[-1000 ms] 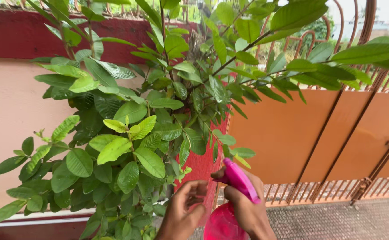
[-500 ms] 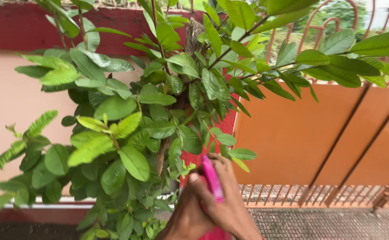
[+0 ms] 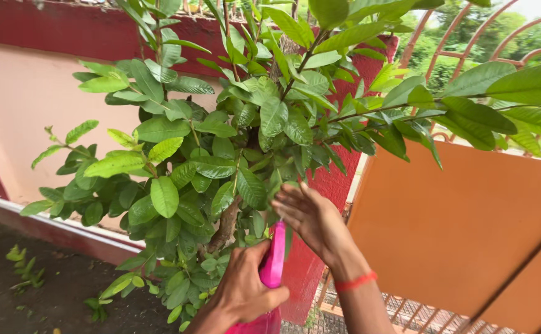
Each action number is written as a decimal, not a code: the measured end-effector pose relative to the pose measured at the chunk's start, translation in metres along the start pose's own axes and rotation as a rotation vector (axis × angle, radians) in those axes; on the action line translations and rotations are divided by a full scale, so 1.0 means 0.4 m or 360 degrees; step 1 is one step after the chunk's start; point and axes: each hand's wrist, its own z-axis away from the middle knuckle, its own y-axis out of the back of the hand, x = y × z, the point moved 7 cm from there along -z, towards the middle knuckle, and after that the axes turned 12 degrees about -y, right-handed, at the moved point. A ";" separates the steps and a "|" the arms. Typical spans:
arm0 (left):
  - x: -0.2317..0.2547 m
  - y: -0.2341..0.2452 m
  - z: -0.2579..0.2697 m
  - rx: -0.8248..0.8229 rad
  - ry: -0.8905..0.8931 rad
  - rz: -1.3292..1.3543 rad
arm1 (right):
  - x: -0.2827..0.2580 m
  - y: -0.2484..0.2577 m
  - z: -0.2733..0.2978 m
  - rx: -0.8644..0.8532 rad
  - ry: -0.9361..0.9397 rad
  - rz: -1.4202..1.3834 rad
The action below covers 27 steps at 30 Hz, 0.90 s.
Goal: The person holds a spray bottle and sprays water onto the leaves of several plants in an outdoor garden area while using their other hand to move the leaves.
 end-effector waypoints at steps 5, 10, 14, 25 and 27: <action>0.099 0.034 -0.022 0.0352 -0.0545 0.0281 | -0.016 -0.002 -0.115 -0.0303 -0.0127 -0.0119; 0.032 -0.008 -0.035 0.0131 0.0406 0.0606 | -0.038 0.013 -0.162 -0.0222 -0.0069 -0.0079; 0.003 0.007 -0.049 0.0123 0.0427 0.0435 | -0.025 0.028 -0.179 -0.0063 -0.0135 -0.0097; -0.054 0.037 -0.063 0.0195 0.0426 0.0270 | -0.106 -0.017 -0.071 0.0988 0.0544 0.1791; -0.043 0.032 -0.068 0.0169 0.0413 0.0357 | -0.111 -0.008 -0.070 0.0961 0.0578 0.1903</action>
